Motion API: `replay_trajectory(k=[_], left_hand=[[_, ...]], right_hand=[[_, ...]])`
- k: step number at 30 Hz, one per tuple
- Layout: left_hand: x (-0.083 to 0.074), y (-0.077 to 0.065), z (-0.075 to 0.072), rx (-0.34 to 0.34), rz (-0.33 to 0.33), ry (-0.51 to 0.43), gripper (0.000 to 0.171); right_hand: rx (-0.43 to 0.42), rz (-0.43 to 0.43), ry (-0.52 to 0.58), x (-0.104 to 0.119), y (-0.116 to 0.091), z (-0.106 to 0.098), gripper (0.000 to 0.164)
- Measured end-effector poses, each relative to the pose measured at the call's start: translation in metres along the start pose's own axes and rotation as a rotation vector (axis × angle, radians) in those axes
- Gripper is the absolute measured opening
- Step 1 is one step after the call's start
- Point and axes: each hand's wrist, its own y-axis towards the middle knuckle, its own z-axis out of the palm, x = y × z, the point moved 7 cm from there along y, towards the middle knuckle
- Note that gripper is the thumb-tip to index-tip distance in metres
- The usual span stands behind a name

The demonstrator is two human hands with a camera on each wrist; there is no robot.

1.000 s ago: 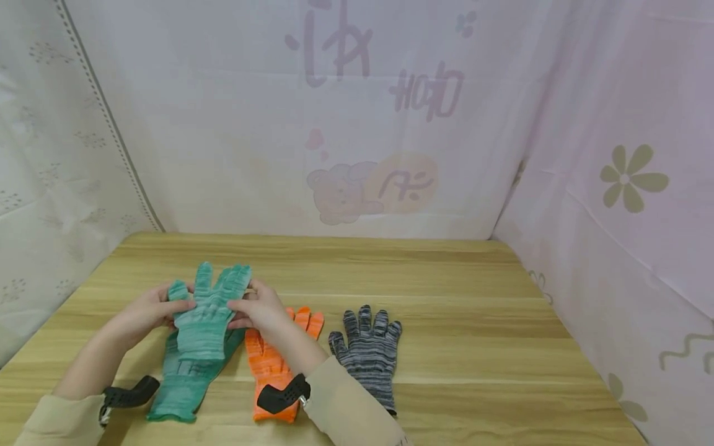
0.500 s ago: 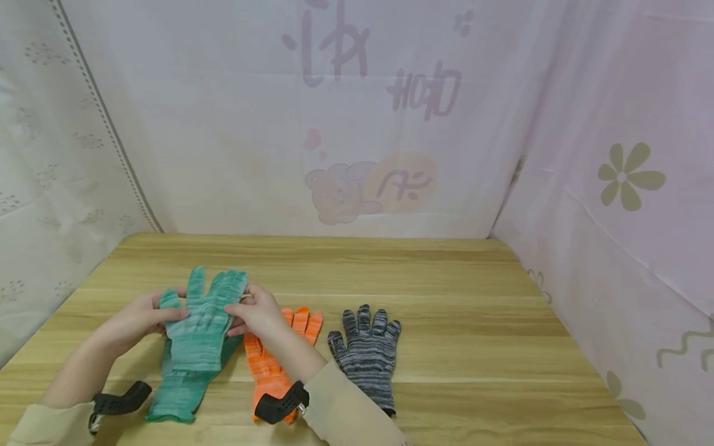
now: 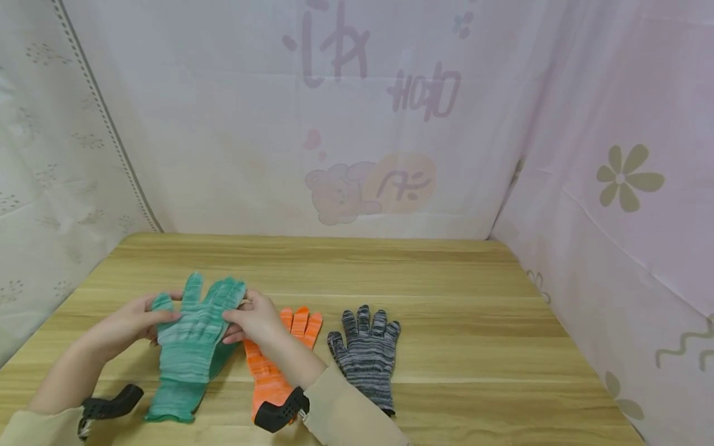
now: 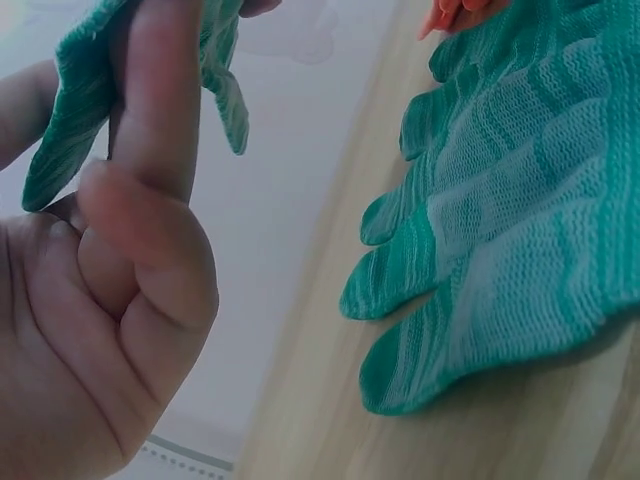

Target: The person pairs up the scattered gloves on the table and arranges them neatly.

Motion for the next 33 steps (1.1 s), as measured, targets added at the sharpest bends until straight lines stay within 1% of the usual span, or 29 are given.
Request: replay_trajectory(k=[4,12,18,22,25,29,33], left_hand=[[0.001,-0.005,0.001,0.019,-0.010,0.005,0.064],[0.002,-0.012,0.004,0.082,-0.001,-0.003,0.062],[0.005,-0.014,0.006,0.108,-0.018,-0.010,0.064],[0.008,-0.015,0.007,0.136,0.009,-0.028,0.063],[0.010,-0.017,0.008,0.163,0.021,-0.050,0.061],[0.016,-0.020,0.008,0.182,-0.003,-0.070,0.060],[0.020,-0.023,0.008,0.188,-0.018,-0.079,0.062]], right_hand=[[0.030,-0.013,-0.011,-0.001,-0.002,0.001,0.038],[0.027,-0.005,-0.049,-0.001,-0.008,-0.005,0.052],[0.034,-0.011,-0.106,-0.002,-0.009,-0.009,0.051],[0.046,-0.015,-0.140,-0.002,-0.010,-0.009,0.048],[0.050,-0.019,-0.164,-0.002,-0.010,-0.009,0.043],[0.049,-0.026,-0.183,-0.001,-0.010,-0.008,0.036],[0.057,-0.034,-0.198,0.000,-0.012,-0.007,0.035]])
